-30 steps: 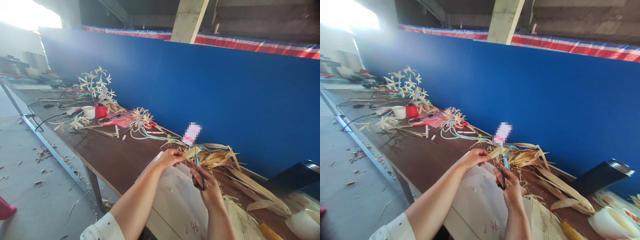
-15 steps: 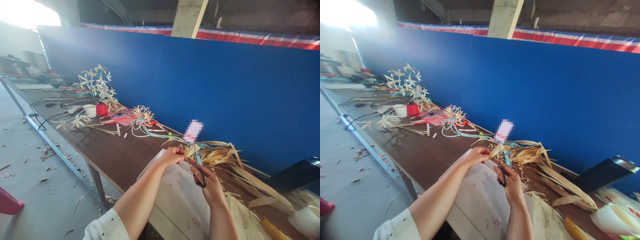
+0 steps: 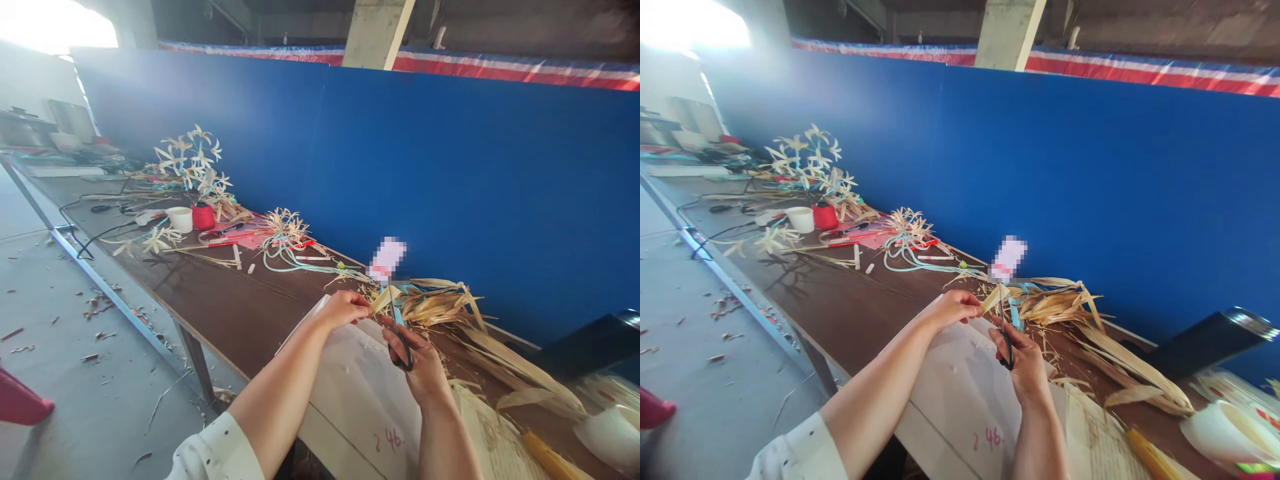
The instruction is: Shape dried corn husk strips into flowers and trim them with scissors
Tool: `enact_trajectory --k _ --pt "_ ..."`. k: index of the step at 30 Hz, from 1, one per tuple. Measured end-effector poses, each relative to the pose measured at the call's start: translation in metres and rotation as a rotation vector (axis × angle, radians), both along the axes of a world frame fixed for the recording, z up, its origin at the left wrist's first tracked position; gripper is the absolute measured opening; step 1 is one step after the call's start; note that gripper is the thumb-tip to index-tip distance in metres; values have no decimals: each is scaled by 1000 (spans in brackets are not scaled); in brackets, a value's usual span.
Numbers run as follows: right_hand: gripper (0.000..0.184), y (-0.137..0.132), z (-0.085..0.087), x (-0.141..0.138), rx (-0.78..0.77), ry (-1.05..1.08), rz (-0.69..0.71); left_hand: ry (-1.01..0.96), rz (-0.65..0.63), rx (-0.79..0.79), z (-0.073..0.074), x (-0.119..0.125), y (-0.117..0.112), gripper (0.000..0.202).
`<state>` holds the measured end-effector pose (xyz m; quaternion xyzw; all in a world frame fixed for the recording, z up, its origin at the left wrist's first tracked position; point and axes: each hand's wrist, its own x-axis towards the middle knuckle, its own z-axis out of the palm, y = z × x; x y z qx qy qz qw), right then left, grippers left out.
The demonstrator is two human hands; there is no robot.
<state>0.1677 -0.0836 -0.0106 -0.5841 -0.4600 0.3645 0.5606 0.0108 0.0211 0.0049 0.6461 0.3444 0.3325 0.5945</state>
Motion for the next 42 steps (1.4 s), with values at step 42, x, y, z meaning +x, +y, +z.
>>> enact_trajectory --k 42 --pt "46 6 6 -30 -143 -118 23 33 371 105 3 14 -6 14"
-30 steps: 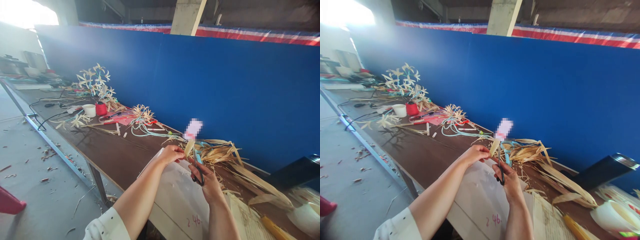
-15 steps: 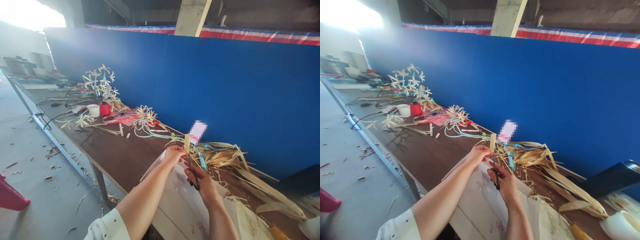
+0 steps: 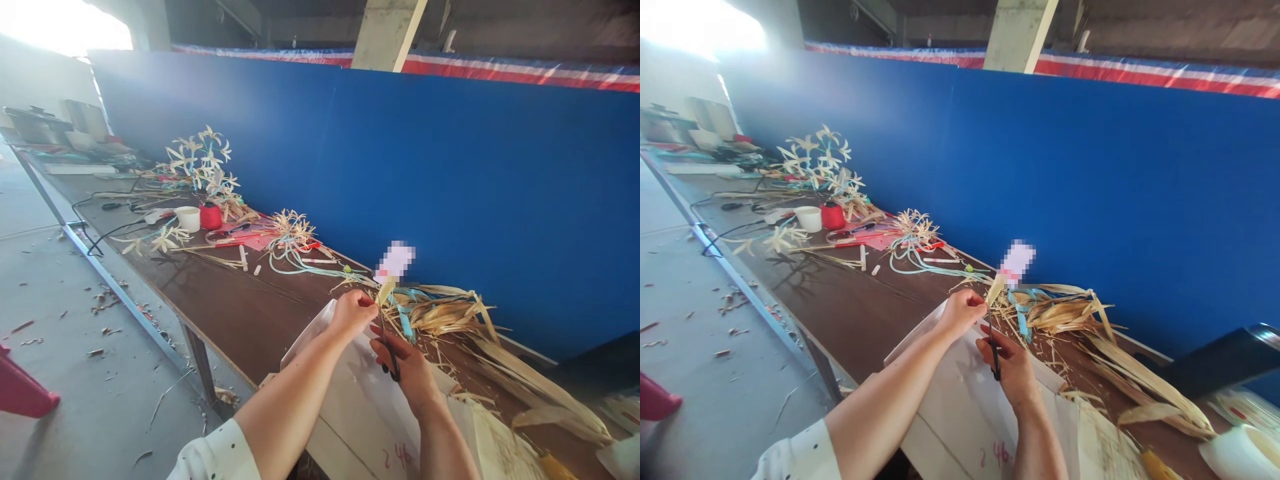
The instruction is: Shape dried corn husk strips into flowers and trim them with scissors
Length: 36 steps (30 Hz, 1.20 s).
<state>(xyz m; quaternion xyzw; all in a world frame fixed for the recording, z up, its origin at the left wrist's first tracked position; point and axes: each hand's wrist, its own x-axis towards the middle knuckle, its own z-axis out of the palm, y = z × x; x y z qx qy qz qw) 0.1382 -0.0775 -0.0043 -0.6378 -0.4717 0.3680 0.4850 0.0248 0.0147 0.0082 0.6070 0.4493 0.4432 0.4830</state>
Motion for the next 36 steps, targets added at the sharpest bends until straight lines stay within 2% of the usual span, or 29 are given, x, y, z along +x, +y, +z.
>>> enact_trajectory --k 7,16,22,29,36 --pt "47 -3 8 -3 11 13 -14 -166 -131 -176 3 -5 2 18" --pt "44 -3 7 0 7 24 -6 -274 -165 -182 1 -4 3 15" --pt "45 -3 6 1 15 39 -6 -261 -153 -161 -2 -2 5 16" --pt "45 -5 12 -4 2 20 -19 -252 -155 -198 2 -4 4 16" --pt "47 -3 5 0 9 15 17 -322 -183 -253 4 -5 1 15"
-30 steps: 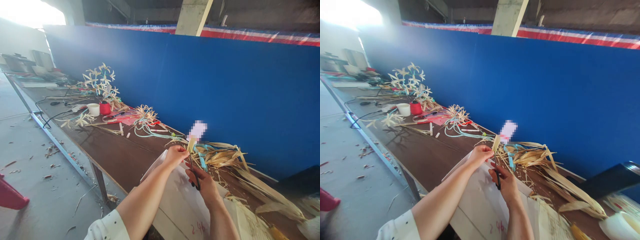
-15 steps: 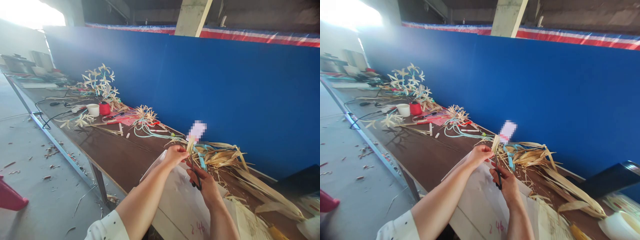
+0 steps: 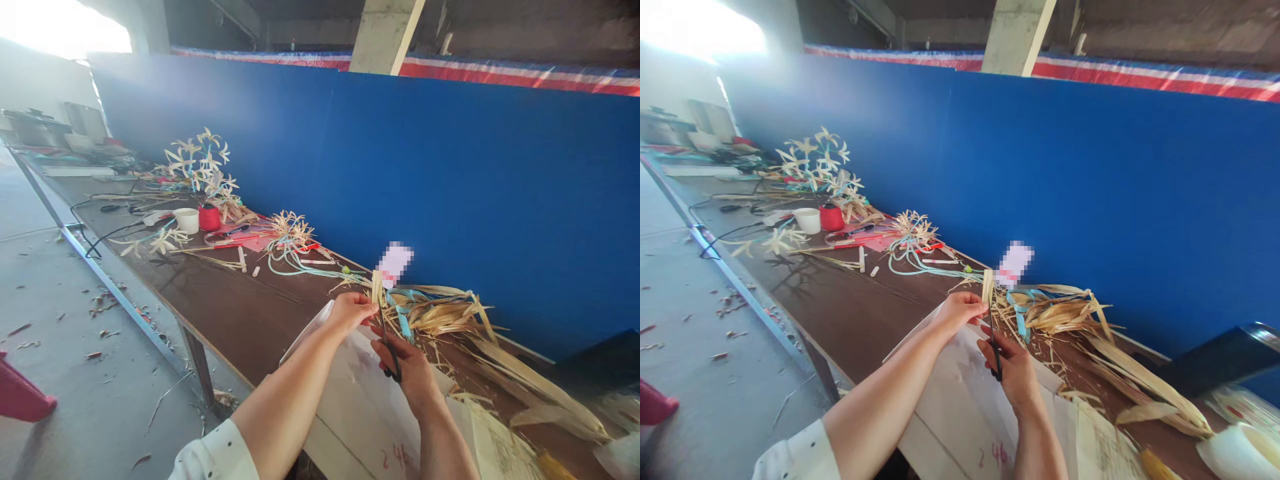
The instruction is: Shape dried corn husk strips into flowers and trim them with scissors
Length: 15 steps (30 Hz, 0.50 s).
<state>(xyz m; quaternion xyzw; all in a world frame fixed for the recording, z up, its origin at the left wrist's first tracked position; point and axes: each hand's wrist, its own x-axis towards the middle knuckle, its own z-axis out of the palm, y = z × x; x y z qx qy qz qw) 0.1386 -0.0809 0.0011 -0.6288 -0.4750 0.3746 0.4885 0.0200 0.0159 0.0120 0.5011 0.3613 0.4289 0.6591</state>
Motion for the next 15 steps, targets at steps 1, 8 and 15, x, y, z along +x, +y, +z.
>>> enact_trajectory --k 1,8,15 --pt "47 0 -1 1 1 -5 2 -8 -2 0 -1 0 0 14" --pt "47 -1 1 1 5 -26 4 -22 -3 23 -6 2 5 14" --pt "47 0 -1 1 1 -12 -10 -25 -12 23 -8 3 5 15"
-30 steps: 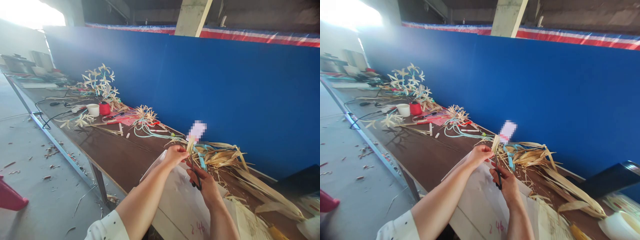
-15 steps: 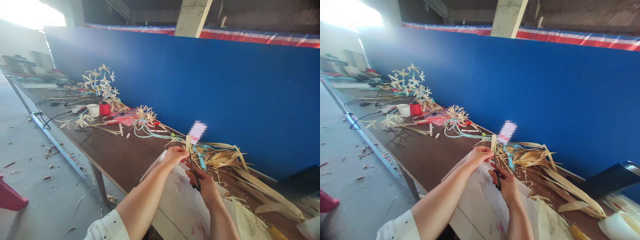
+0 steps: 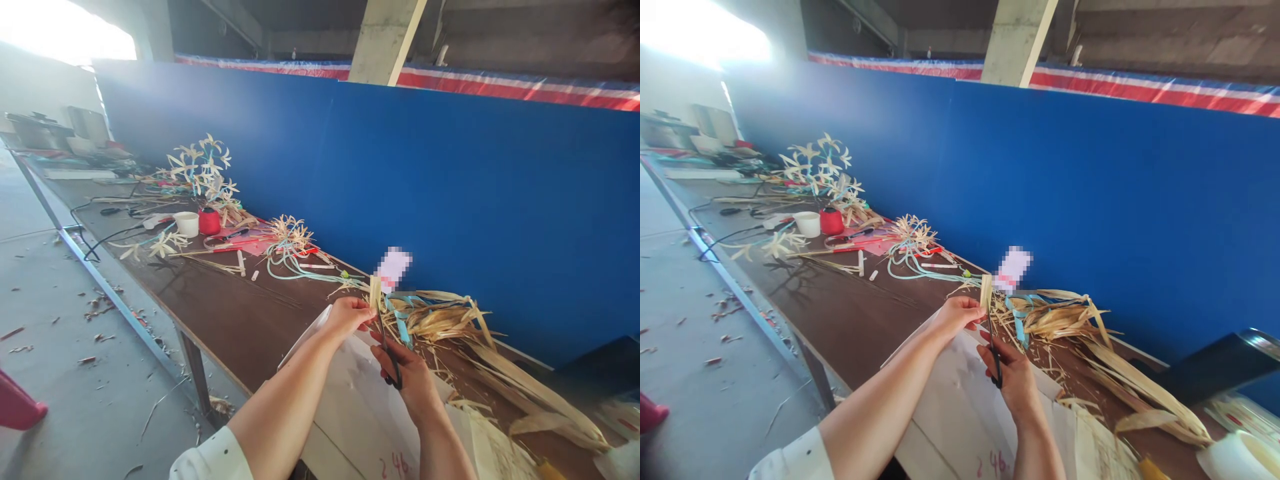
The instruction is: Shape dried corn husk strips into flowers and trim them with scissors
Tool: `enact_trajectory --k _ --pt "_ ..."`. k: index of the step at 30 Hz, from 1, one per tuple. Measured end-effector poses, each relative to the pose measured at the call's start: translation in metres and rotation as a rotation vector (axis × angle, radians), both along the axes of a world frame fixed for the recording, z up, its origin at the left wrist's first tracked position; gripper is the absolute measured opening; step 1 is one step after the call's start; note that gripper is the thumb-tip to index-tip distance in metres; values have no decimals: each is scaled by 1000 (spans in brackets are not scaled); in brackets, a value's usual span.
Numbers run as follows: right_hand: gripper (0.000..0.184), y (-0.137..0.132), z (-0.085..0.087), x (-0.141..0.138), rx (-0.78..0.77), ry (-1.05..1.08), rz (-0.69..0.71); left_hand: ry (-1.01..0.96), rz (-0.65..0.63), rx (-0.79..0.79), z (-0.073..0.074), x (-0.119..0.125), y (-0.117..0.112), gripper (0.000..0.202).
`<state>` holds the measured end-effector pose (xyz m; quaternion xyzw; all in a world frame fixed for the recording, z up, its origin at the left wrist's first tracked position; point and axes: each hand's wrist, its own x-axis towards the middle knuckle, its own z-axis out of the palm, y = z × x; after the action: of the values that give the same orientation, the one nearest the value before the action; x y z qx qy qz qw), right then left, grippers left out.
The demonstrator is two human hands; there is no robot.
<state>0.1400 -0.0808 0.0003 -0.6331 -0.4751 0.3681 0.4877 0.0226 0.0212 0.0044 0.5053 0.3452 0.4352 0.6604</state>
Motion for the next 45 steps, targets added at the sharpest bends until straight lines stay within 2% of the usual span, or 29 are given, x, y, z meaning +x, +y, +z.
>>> enact_trajectory --k 10,18,24,31,35,45 --pt "51 -2 7 -7 26 0 -32 -10 -11 -35 4 0 -3 16" --pt "51 2 -3 -2 17 -6 -9 -20 -19 -20 3 0 -4 19" --pt "52 0 2 -5 4 -15 -28 7 -12 -11 6 -2 -6 20" --pt "52 -1 3 -7 4 -7 -17 2 99 21 7 -1 -6 25" --pt "51 0 2 -7 8 5 1 8 146 22 8 0 -5 21" --pt "48 1 1 -5 -7 37 -20 139 121 90 9 2 -8 13"
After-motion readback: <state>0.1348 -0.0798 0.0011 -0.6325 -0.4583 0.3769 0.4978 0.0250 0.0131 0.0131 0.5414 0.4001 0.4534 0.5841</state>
